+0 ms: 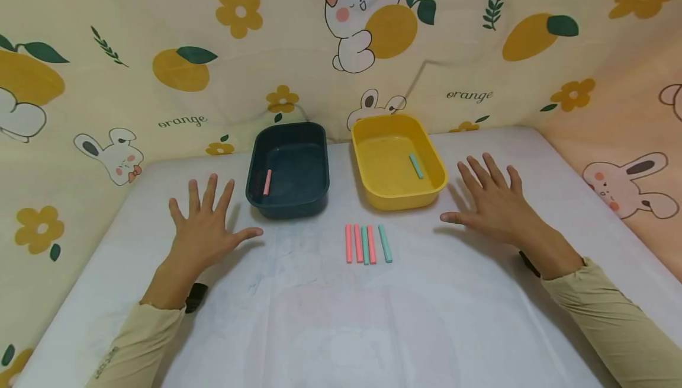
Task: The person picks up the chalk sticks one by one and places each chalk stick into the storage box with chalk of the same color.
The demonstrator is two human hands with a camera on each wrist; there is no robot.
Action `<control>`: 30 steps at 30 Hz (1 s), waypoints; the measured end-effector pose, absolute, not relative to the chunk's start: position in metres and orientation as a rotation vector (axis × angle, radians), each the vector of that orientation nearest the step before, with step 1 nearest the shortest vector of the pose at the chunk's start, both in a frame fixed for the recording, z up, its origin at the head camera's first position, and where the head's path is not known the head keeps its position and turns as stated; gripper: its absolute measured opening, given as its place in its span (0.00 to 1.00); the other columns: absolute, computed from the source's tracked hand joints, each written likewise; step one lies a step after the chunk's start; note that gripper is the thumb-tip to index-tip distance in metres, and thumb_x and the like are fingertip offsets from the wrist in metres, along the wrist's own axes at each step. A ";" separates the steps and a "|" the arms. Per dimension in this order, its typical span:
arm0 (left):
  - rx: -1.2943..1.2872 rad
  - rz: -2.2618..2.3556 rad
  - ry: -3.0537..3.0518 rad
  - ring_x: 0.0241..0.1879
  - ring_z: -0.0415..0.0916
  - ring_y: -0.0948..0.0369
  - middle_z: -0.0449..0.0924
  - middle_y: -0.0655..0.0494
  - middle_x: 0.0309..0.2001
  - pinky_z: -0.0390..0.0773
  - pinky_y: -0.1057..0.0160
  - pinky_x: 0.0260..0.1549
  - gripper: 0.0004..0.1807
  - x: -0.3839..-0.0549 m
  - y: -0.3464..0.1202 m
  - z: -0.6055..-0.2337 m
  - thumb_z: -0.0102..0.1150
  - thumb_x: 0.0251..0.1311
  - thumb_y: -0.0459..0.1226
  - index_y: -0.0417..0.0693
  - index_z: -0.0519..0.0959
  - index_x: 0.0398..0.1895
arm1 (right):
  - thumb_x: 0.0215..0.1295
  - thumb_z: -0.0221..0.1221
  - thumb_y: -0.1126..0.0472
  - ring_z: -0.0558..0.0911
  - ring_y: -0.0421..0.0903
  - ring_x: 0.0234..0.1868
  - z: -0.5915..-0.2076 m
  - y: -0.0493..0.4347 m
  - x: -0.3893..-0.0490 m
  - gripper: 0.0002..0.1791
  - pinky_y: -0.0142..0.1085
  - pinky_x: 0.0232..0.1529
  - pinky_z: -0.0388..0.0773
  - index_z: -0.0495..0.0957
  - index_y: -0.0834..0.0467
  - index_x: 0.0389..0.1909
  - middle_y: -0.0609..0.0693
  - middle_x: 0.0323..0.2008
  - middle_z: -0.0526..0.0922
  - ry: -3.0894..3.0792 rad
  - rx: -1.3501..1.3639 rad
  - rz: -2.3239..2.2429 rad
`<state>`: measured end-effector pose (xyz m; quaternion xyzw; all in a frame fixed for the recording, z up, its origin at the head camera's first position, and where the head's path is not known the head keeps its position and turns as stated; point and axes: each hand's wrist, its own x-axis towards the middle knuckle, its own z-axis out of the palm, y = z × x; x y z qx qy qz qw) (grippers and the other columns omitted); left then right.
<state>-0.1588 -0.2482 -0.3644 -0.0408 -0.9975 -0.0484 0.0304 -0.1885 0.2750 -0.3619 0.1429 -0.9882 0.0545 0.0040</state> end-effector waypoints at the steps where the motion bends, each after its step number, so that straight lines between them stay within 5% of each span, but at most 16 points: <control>1: -0.128 -0.172 -3.083 0.77 0.23 0.33 0.29 0.40 0.81 0.26 0.21 0.65 0.65 -0.159 -0.247 -0.364 0.54 0.49 0.75 0.53 0.39 0.81 | 0.59 0.52 0.23 0.27 0.59 0.80 -0.362 0.276 -0.188 0.63 0.70 0.71 0.26 0.35 0.57 0.80 0.62 0.80 0.38 -3.096 0.449 0.168; 14: -0.155 -0.742 -3.161 0.78 0.30 0.35 0.30 0.41 0.81 0.41 0.26 0.70 0.65 -0.161 -0.242 -0.357 0.59 0.56 0.67 0.47 0.32 0.81 | 0.59 0.54 0.24 0.37 0.60 0.80 -0.362 0.277 -0.191 0.61 0.67 0.70 0.36 0.39 0.56 0.80 0.60 0.80 0.44 -3.052 0.491 0.173; 24: 0.044 -1.693 -2.973 0.78 0.44 0.41 0.34 0.50 0.82 0.59 0.35 0.70 0.53 -0.170 -0.239 -0.349 0.54 0.68 0.58 0.65 0.26 0.80 | 0.59 0.56 0.25 0.40 0.59 0.80 -0.361 0.282 -0.183 0.60 0.66 0.69 0.41 0.41 0.54 0.80 0.60 0.79 0.48 -2.976 0.493 0.152; 30: 0.113 -2.073 -2.712 0.77 0.52 0.42 0.38 0.47 0.82 0.72 0.44 0.63 0.44 -0.172 -0.235 -0.346 0.47 0.74 0.51 0.61 0.33 0.81 | 0.60 0.59 0.29 0.48 0.60 0.77 -0.359 0.280 -0.178 0.57 0.63 0.67 0.47 0.43 0.52 0.80 0.60 0.76 0.54 -2.878 0.536 0.200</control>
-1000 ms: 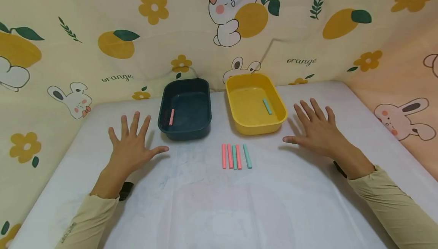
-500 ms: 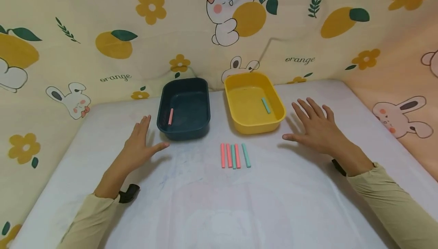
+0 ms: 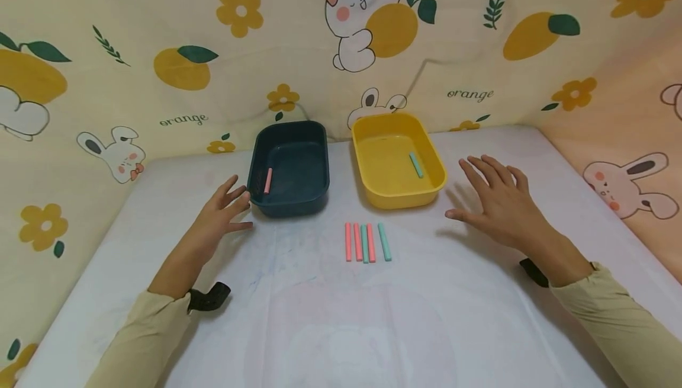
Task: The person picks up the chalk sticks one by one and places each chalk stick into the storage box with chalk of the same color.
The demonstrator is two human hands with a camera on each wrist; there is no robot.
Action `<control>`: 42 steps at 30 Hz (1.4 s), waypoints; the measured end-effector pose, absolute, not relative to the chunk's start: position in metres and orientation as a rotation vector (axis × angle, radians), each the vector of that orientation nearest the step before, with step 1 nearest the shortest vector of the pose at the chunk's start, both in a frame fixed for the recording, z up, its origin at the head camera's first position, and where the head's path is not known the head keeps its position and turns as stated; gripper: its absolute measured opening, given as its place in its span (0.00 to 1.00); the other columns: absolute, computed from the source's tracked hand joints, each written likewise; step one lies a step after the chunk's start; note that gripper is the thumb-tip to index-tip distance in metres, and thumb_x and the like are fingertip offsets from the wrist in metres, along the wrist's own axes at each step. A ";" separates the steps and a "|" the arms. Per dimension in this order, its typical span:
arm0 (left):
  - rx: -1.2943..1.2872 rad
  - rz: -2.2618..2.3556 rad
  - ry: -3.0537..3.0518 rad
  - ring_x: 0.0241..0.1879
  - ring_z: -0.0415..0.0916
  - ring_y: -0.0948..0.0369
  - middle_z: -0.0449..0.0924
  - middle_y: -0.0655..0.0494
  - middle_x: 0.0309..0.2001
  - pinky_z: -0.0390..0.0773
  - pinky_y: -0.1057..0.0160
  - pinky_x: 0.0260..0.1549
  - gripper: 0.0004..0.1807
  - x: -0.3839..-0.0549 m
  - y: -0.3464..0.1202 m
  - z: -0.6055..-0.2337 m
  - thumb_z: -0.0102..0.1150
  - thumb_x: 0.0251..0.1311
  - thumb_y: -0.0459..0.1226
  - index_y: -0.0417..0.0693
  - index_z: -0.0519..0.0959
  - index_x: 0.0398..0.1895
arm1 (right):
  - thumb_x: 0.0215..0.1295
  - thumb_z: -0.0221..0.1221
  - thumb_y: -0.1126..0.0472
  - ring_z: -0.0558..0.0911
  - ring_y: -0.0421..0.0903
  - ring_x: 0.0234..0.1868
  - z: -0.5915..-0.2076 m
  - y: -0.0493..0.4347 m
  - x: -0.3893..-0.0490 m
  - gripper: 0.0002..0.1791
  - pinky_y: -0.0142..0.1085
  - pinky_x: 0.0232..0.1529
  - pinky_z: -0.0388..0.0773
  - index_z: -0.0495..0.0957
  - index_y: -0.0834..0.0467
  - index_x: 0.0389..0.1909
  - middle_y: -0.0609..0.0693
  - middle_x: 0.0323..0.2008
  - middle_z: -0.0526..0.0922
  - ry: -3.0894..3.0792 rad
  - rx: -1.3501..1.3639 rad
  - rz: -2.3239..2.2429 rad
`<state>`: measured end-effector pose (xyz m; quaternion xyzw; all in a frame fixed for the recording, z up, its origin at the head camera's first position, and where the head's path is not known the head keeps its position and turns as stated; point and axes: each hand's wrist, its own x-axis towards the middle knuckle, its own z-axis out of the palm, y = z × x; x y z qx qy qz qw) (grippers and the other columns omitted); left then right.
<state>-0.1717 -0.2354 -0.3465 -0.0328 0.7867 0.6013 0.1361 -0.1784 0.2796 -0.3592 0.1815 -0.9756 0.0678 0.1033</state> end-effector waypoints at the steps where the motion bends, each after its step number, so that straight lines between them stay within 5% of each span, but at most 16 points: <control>1: -0.100 1.785 2.248 0.77 0.52 0.42 0.38 0.47 0.81 0.74 0.46 0.62 0.42 -0.172 -0.235 -0.347 0.46 0.75 0.49 0.60 0.34 0.81 | 0.60 0.60 0.30 0.50 0.60 0.76 -0.359 0.279 -0.178 0.57 0.63 0.67 0.48 0.44 0.51 0.80 0.59 0.76 0.56 -2.855 0.544 0.216; 9: -0.119 2.008 2.070 0.76 0.52 0.42 0.38 0.47 0.81 0.86 0.60 0.46 0.39 -0.177 -0.232 -0.357 0.46 0.76 0.41 0.59 0.38 0.81 | 0.59 0.64 0.34 0.59 0.63 0.70 -0.356 0.273 -0.173 0.52 0.61 0.67 0.53 0.52 0.50 0.78 0.59 0.69 0.65 -2.753 0.615 0.340; 17: -0.177 2.134 1.926 0.76 0.53 0.47 0.38 0.49 0.82 0.83 0.54 0.53 0.38 -0.180 -0.226 -0.362 0.43 0.77 0.36 0.60 0.38 0.81 | 0.56 0.68 0.39 0.65 0.61 0.66 -0.358 0.266 -0.170 0.49 0.59 0.65 0.60 0.60 0.52 0.75 0.58 0.63 0.72 -2.685 0.708 0.383; 32: -0.243 2.232 1.850 0.69 0.63 0.52 0.43 0.51 0.81 0.86 0.59 0.46 0.35 -0.186 -0.225 -0.366 0.39 0.77 0.32 0.61 0.44 0.81 | 0.56 0.68 0.38 0.69 0.56 0.64 -0.356 0.244 -0.162 0.45 0.56 0.66 0.65 0.63 0.48 0.73 0.54 0.62 0.74 -2.722 0.815 0.374; 42: -0.209 2.247 1.852 0.74 0.58 0.47 0.42 0.51 0.81 0.86 0.59 0.45 0.35 -0.185 -0.226 -0.368 0.41 0.77 0.32 0.61 0.45 0.81 | 0.56 0.67 0.35 0.73 0.53 0.60 -0.356 0.230 -0.161 0.44 0.53 0.64 0.69 0.67 0.48 0.71 0.52 0.60 0.77 -2.704 0.932 0.316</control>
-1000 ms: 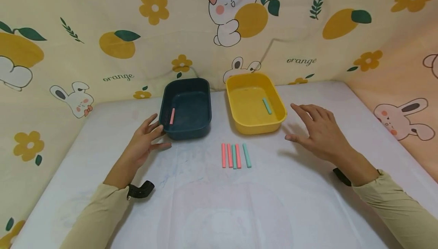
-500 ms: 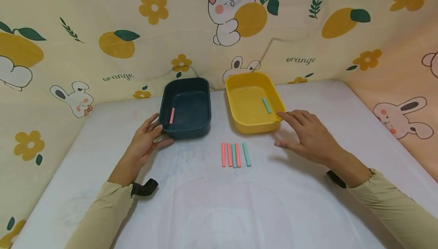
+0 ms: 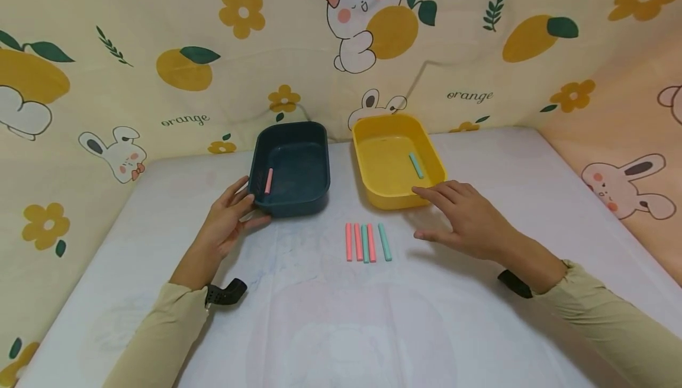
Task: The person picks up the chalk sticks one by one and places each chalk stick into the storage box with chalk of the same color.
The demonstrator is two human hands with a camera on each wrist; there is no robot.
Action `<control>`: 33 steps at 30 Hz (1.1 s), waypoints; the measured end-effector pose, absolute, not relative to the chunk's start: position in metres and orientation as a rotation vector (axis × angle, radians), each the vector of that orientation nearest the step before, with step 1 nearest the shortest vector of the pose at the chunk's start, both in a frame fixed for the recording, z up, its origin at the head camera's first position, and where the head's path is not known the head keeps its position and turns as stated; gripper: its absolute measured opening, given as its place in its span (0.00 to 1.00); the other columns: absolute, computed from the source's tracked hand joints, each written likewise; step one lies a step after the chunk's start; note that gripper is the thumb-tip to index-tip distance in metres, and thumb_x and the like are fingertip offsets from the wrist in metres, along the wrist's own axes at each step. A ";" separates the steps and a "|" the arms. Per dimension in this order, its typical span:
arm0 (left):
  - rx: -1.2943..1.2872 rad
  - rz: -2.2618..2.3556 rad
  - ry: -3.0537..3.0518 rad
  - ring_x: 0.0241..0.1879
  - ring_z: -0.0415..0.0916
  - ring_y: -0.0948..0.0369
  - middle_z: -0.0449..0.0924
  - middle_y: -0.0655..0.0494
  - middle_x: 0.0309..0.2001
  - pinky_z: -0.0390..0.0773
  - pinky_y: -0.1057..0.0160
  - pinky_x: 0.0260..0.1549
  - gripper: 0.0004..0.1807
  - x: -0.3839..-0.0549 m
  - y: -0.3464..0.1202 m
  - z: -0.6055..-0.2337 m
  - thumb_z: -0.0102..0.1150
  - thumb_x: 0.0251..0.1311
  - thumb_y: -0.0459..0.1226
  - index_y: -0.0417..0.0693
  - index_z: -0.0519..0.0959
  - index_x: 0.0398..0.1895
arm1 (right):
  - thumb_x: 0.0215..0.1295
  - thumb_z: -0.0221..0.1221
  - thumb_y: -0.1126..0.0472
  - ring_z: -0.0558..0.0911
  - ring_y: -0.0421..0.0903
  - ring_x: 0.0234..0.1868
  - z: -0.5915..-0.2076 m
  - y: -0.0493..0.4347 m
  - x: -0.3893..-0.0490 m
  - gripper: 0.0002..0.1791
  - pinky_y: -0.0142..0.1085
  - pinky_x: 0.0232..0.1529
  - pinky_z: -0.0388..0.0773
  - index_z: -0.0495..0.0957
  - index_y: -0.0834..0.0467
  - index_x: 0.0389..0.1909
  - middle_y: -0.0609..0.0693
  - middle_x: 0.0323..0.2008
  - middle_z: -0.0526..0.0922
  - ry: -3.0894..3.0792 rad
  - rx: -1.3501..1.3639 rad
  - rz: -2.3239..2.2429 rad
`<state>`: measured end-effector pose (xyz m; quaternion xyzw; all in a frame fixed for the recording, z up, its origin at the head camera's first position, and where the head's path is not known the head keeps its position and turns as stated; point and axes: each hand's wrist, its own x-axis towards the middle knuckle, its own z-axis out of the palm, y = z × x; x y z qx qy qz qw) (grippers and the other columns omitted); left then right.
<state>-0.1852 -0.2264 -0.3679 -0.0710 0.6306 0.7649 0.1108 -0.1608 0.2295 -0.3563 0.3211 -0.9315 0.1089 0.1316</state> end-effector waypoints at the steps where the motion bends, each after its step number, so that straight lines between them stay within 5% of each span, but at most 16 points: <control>1: -0.206 2.251 1.851 0.74 0.57 0.47 0.42 0.51 0.81 0.86 0.59 0.45 0.35 -0.185 -0.226 -0.368 0.41 0.77 0.32 0.60 0.45 0.81 | 0.56 0.66 0.35 0.73 0.53 0.59 -0.356 0.228 -0.161 0.43 0.53 0.64 0.70 0.68 0.48 0.70 0.51 0.60 0.78 -2.693 0.949 0.310; 11: -0.183 2.302 1.795 0.76 0.54 0.48 0.41 0.54 0.82 0.87 0.58 0.45 0.39 -0.184 -0.230 -0.369 0.49 0.73 0.30 0.59 0.47 0.81 | 0.58 0.60 0.29 0.77 0.48 0.60 -0.360 0.212 -0.164 0.43 0.49 0.63 0.73 0.69 0.49 0.69 0.46 0.59 0.80 -2.651 1.104 0.231; 23: -0.191 2.287 1.800 0.72 0.62 0.52 0.43 0.55 0.81 0.85 0.56 0.49 0.38 -0.183 -0.231 -0.370 0.51 0.72 0.32 0.59 0.49 0.80 | 0.55 0.61 0.27 0.72 0.49 0.67 -0.359 0.196 -0.165 0.44 0.51 0.69 0.71 0.71 0.49 0.68 0.45 0.65 0.76 -2.829 1.150 0.186; 33: -0.219 2.288 1.799 0.70 0.65 0.53 0.45 0.55 0.81 0.84 0.55 0.50 0.38 -0.184 -0.232 -0.368 0.53 0.71 0.32 0.60 0.51 0.80 | 0.55 0.59 0.25 0.73 0.46 0.63 -0.366 0.177 -0.168 0.44 0.46 0.66 0.74 0.74 0.50 0.65 0.45 0.60 0.78 -2.783 1.213 0.120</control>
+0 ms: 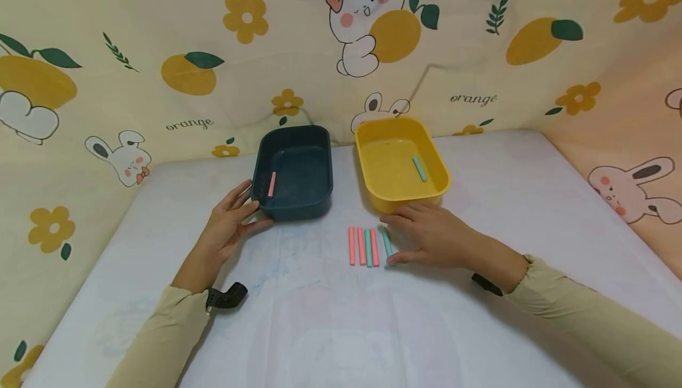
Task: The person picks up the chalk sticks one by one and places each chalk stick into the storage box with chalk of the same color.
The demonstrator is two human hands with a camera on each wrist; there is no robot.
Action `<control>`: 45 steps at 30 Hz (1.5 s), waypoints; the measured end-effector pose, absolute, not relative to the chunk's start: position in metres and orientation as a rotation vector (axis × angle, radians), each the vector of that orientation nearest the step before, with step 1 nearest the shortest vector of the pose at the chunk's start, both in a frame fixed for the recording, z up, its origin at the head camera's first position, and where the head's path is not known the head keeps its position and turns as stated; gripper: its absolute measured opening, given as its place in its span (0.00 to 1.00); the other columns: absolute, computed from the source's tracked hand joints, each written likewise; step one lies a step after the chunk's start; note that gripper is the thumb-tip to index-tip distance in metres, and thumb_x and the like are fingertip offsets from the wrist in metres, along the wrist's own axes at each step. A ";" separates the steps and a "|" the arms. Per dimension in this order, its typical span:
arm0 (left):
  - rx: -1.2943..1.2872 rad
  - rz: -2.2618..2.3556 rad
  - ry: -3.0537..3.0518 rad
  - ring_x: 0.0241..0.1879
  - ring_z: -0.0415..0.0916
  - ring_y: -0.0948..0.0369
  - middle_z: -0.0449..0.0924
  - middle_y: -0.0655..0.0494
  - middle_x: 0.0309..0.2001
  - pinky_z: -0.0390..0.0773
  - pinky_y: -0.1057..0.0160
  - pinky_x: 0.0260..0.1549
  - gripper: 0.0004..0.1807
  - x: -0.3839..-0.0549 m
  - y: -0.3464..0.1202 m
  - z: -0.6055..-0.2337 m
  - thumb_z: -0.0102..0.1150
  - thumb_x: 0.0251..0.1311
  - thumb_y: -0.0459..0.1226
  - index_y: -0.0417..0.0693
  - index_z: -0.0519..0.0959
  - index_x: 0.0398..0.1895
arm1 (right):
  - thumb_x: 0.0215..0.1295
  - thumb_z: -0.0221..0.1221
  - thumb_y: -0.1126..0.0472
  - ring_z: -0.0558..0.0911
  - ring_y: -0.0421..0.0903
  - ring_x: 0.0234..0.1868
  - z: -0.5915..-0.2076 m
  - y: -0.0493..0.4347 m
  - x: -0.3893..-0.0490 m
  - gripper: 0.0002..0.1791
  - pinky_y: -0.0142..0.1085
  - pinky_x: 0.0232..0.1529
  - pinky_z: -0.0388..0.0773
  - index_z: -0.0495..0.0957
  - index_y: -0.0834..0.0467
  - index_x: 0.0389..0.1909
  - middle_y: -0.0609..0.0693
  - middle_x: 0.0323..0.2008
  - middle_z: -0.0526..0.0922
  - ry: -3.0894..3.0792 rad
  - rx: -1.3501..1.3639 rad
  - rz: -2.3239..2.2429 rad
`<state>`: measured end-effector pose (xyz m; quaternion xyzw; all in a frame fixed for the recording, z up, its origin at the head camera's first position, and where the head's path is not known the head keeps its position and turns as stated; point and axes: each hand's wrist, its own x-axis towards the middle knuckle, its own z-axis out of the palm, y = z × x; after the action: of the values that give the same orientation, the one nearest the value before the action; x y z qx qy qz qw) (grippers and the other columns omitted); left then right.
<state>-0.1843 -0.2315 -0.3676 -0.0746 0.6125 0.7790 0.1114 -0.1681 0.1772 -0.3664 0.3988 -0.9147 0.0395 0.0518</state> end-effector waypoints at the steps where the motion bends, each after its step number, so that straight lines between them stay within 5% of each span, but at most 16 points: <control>1: -0.225 2.288 1.795 0.70 0.66 0.54 0.45 0.55 0.81 0.85 0.55 0.50 0.38 -0.184 -0.231 -0.368 0.53 0.71 0.32 0.60 0.51 0.80 | 0.54 0.59 0.25 0.73 0.46 0.63 -0.367 0.176 -0.168 0.45 0.46 0.66 0.74 0.74 0.50 0.65 0.45 0.60 0.78 -2.785 1.218 0.116; 22: -0.236 2.302 1.786 0.66 0.70 0.57 0.47 0.56 0.81 0.85 0.56 0.49 0.37 -0.184 -0.233 -0.369 0.54 0.70 0.32 0.59 0.54 0.79 | 0.52 0.52 0.18 0.72 0.47 0.59 -0.373 0.152 -0.171 0.48 0.45 0.67 0.70 0.75 0.50 0.63 0.46 0.57 0.76 -2.856 1.222 -0.006; 45: -0.230 2.288 1.817 0.66 0.69 0.56 0.44 0.56 0.81 0.86 0.57 0.47 0.36 -0.187 -0.231 -0.373 0.50 0.72 0.30 0.58 0.53 0.79 | 0.52 0.61 0.24 0.73 0.45 0.60 -0.365 0.149 -0.171 0.44 0.46 0.69 0.70 0.75 0.52 0.61 0.46 0.57 0.76 -2.860 1.233 0.108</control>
<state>-0.1875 -0.2311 -0.3731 -0.0779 0.6165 0.7764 0.1053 -0.1706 0.1490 -0.3650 0.3957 -0.9176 0.0348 0.0127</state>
